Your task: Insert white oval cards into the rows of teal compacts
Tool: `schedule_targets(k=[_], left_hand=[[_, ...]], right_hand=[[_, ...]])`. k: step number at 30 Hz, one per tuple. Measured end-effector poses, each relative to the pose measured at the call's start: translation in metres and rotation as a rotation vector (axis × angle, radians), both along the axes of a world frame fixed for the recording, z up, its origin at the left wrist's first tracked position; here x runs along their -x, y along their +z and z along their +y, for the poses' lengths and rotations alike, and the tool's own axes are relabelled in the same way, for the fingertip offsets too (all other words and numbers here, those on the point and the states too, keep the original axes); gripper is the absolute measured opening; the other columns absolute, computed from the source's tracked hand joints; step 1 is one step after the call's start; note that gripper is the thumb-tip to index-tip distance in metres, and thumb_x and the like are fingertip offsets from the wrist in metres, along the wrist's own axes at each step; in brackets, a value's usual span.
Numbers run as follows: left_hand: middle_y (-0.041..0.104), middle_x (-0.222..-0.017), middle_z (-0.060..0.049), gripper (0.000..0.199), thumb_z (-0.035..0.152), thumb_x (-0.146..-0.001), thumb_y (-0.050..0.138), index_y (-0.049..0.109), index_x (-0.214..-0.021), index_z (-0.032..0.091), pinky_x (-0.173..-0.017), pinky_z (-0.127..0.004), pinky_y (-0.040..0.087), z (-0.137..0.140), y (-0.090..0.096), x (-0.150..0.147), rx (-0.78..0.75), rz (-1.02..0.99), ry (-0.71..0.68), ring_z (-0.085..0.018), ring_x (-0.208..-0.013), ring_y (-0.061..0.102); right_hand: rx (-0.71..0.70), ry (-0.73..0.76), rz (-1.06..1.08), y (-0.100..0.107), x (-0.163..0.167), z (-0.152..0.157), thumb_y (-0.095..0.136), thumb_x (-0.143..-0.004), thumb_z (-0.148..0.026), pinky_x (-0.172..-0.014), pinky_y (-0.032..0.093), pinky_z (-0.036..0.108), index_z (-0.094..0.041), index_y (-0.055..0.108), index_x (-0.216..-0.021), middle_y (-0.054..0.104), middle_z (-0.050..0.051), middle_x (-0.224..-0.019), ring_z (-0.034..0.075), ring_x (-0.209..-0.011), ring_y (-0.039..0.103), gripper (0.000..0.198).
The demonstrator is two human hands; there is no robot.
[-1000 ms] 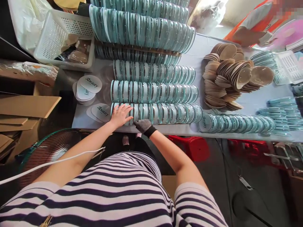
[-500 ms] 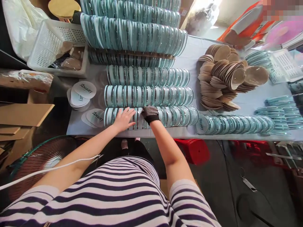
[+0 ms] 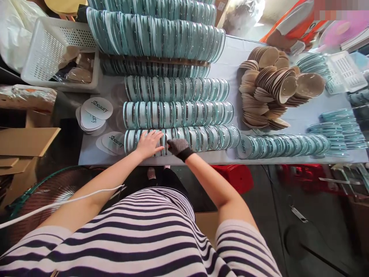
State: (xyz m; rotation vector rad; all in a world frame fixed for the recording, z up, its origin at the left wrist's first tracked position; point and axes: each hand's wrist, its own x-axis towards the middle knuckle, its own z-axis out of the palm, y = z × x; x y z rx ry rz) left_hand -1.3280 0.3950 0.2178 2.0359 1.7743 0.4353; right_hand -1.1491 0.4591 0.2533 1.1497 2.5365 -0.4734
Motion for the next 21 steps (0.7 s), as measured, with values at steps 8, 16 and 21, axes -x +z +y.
schedule_targets(k=[8,16,21], left_hand=[[0.041,-0.155,-0.008,0.065,0.052,-0.091,0.049,0.038,-0.15,0.025,-0.12,-0.057,0.011,-0.005,0.011,0.002,0.069,0.216,-0.038,-0.031,-0.145,0.028],[0.034,-0.158,-0.01,0.073,0.052,-0.089,0.054,0.033,-0.153,0.021,-0.121,-0.054,0.012,0.022,0.015,-0.046,0.035,0.217,-0.146,-0.031,-0.148,0.022],[0.041,-0.154,-0.012,0.079,0.059,-0.084,0.057,0.038,-0.15,0.02,-0.119,-0.052,0.019,0.036,0.004,-0.058,0.049,0.238,-0.134,-0.032,-0.141,0.035]], right_hand=[[-0.009,-0.208,0.043,-0.058,-0.036,-0.085,0.043,-0.098,-0.033,-0.072,0.048,0.02,-0.026,0.072,-0.103,0.073,0.005,-0.095,0.016,-0.087,0.069,0.031],[-0.054,-0.246,-0.119,0.015,-0.033,0.056,0.045,-0.096,-0.032,-0.088,0.049,0.032,-0.016,0.067,-0.118,0.069,0.015,-0.116,0.025,-0.107,0.065,0.035],[0.176,-0.03,-0.307,0.026,0.024,0.115,0.06,-0.088,-0.021,-0.083,0.05,0.029,-0.004,0.072,-0.104,0.072,0.019,-0.104,0.022,-0.095,0.068,0.026]])
